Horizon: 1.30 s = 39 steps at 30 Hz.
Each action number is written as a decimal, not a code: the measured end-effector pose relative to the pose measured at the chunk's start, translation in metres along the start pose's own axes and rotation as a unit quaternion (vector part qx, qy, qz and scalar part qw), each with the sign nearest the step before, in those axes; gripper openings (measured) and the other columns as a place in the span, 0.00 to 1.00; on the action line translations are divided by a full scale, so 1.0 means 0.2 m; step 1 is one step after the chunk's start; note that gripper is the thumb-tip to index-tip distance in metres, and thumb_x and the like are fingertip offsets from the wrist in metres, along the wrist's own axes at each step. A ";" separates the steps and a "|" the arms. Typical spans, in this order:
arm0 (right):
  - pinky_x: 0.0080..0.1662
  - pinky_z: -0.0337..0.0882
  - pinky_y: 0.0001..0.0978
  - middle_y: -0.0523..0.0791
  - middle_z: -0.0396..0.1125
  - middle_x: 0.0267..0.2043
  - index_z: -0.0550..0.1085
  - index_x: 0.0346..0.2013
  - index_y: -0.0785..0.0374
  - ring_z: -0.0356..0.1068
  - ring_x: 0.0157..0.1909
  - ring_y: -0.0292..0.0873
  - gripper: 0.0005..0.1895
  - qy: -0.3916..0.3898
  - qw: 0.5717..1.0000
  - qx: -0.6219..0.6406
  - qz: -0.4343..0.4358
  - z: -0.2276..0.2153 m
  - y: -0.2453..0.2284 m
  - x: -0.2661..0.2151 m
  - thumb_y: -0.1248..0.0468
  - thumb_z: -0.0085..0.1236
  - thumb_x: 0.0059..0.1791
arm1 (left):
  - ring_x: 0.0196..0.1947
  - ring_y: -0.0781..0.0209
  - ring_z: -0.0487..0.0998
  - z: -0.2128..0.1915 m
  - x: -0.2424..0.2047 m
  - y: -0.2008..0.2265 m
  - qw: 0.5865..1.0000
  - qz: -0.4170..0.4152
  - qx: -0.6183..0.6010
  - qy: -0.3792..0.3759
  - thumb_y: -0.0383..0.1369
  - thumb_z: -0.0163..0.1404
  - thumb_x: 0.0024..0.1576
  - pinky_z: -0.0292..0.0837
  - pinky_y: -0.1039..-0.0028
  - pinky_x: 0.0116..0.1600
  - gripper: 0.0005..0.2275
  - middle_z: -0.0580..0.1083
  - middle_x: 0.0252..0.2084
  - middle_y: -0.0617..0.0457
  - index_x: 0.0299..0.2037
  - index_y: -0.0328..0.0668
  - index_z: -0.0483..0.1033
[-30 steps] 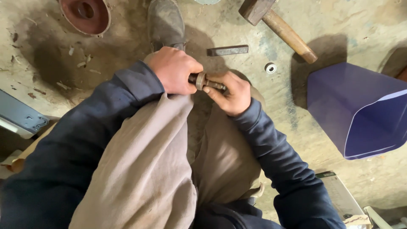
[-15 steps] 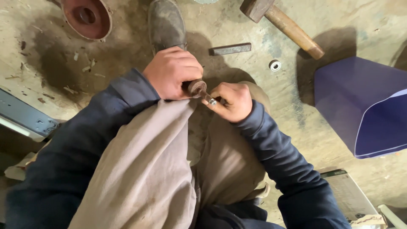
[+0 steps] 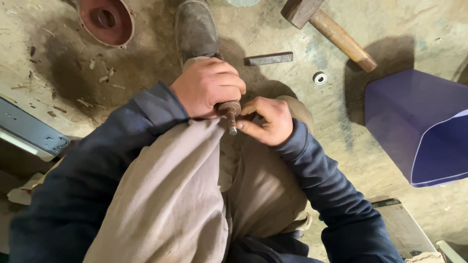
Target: The person uses a hammer to strike a cylindrical metal part on the floor, then cleans the part using a bench grinder with a wire brush attachment. The person continues to hammer the part and handles other small metal components in a cluttered workshop.
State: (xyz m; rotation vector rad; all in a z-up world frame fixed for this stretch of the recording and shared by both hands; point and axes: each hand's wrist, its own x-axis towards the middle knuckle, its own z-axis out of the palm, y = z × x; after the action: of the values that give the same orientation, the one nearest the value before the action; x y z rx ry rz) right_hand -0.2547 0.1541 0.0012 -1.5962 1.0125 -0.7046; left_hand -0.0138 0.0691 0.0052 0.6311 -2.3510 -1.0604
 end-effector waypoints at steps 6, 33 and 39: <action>0.38 0.74 0.32 0.47 0.73 0.38 0.72 0.39 0.64 0.75 0.33 0.44 0.16 0.001 0.999 0.035 0.005 0.04 -0.07 -0.01 0.61 0.72 0.46 | 0.49 0.58 0.77 0.01 -0.01 0.00 0.999 -0.010 0.037 -0.023 0.32 0.58 0.50 0.72 0.64 0.54 0.05 0.78 0.45 0.60 0.35 0.46 0.77; 0.33 0.72 0.35 0.45 0.68 0.38 0.78 0.37 0.61 0.72 0.31 0.44 0.12 0.076 0.979 -0.133 -0.134 0.08 -0.06 0.02 0.69 0.73 0.42 | 0.46 0.59 0.74 0.02 -0.03 -0.02 0.989 0.005 0.148 -0.010 0.34 0.55 0.54 0.74 0.68 0.48 0.04 0.74 0.45 0.61 0.35 0.47 0.76; 0.33 0.73 0.34 0.45 0.69 0.37 0.77 0.37 0.61 0.72 0.30 0.43 0.12 0.045 0.983 -0.083 -0.155 0.07 -0.04 0.02 0.68 0.74 0.44 | 0.47 0.56 0.74 0.00 -0.03 -0.02 0.992 -0.014 0.121 0.019 0.40 0.60 0.55 0.73 0.64 0.48 0.10 0.75 0.47 0.57 0.35 0.44 0.75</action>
State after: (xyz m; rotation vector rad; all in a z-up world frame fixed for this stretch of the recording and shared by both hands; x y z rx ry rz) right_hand -0.2390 0.1567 0.0055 -1.9075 0.9147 -0.9300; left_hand -0.0074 0.0707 0.0009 0.7676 -2.4634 -0.7732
